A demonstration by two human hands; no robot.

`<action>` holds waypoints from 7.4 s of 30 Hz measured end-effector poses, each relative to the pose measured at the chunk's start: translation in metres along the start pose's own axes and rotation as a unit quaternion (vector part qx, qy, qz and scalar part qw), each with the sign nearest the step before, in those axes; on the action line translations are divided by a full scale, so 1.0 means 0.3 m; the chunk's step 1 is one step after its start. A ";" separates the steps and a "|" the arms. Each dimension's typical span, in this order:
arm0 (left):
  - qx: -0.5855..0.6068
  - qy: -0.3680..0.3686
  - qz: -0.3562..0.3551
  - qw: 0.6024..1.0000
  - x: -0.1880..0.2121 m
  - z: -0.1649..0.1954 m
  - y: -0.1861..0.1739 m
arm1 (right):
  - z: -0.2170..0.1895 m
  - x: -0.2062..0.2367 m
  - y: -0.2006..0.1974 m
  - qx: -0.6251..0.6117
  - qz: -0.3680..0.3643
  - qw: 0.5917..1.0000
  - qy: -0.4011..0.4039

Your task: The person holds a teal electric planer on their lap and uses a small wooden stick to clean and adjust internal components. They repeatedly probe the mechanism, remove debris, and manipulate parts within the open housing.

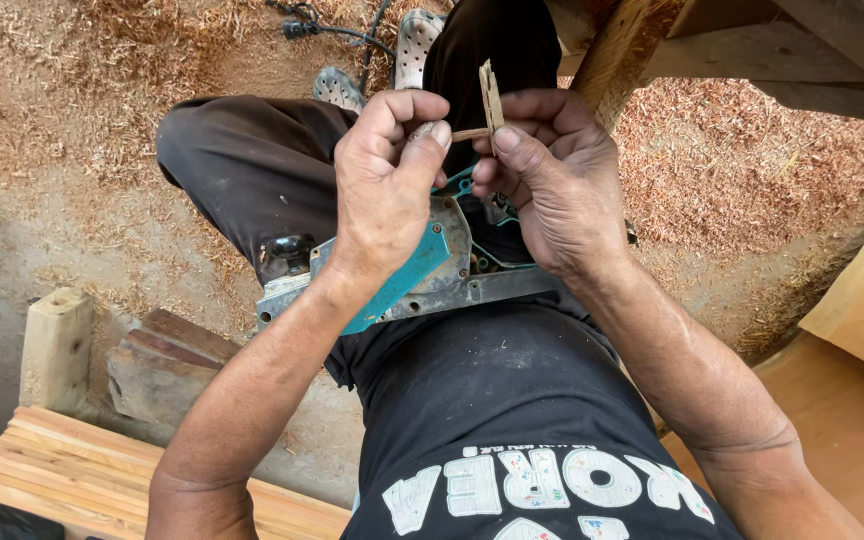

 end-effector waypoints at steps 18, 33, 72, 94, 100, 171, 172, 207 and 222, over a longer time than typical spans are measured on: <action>-0.261 0.154 -0.036 0.952 0.037 0.048 0.052 | 0.021 -0.010 -0.043 0.027 0.016 0.999 -0.016; -0.264 0.135 -0.008 0.955 0.024 0.026 0.039 | 0.049 -0.023 -0.031 0.016 -0.011 1.000 -0.016; -0.114 0.081 -0.117 0.983 0.008 -0.045 0.024 | 0.023 0.074 -0.181 0.055 -0.075 0.986 0.140; -0.216 0.070 -0.153 0.962 0.028 -0.047 0.061 | -0.064 0.049 -0.178 0.280 -0.121 0.945 0.116; -0.216 0.117 -0.171 0.954 0.040 -0.019 0.070 | -0.110 0.022 -0.180 0.330 -0.113 0.934 0.074; -0.310 0.083 -0.198 0.926 -0.132 0.085 0.214 | -0.249 -0.077 -0.215 0.345 -0.151 0.926 -0.021; -0.311 0.086 -0.201 0.925 -0.133 0.083 0.215 | -0.248 -0.078 -0.215 0.348 -0.156 0.924 -0.035; -0.158 -0.048 -0.139 0.977 -0.084 -0.057 0.041 | 0.030 0.043 -0.052 0.603 -0.076 0.744 -0.278; -0.136 -0.077 -0.101 0.983 -0.065 -0.067 -0.001 | -0.041 0.100 -0.241 0.702 -0.038 0.696 -0.146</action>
Point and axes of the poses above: each hand's wrist, its own x-axis away from the middle knuckle, its own y-axis out of the palm, z = x × y, the point moved 4 cm from there along -x, towards the middle knuckle, and after that the axes turned 3 degrees about -z, right-handed, at the moved point
